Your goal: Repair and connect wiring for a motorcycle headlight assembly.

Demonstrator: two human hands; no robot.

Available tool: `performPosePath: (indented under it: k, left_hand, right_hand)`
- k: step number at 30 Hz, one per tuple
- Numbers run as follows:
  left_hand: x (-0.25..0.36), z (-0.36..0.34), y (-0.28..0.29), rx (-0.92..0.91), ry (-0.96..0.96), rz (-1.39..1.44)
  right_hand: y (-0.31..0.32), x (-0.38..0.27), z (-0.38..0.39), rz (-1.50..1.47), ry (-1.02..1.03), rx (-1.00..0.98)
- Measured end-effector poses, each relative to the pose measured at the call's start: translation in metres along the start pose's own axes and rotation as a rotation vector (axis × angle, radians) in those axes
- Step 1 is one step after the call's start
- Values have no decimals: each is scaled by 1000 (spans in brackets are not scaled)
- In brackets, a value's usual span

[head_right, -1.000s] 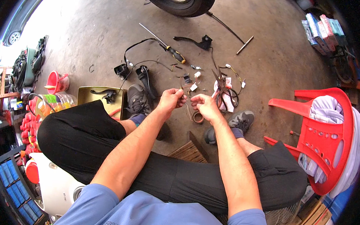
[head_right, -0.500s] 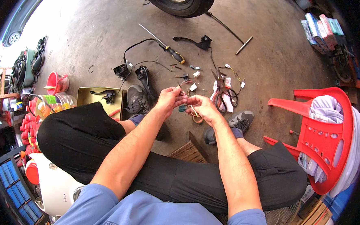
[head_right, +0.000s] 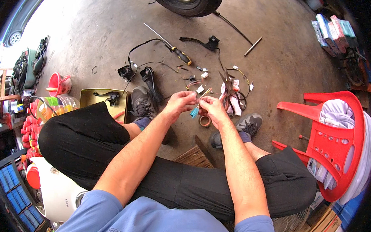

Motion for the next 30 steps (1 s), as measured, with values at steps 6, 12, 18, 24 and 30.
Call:
performPosePath:
  k: [6,12,18,24,30]
  left_hand:
    - [0,6,-13,-155,-41,-94]
    - [2,7,-12,-120,-53,-158]
    - [0,4,-11,-107,-117,-153]
    - [-2,4,-10,-94,-105,-161]
    - [-3,4,-10,-91,-94,-145]
  right_hand:
    - [3,-2,-2,65,36,78]
    - [0,-3,0,53,14,52]
    - [0,-2,1,32,-11,61]
    - [1,0,1,22,-21,65]
    - [2,1,1,26,-25,79]
Point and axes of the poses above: each hand's wrist, its own z-axis away from the middle knuckle, its own y-axis out of the back of the hand, x = y × z, the point moved 5 cm from there along -z, towards the middle knuckle, and after that the axes turned 8 degrees about -x, right-handed, at the moved point
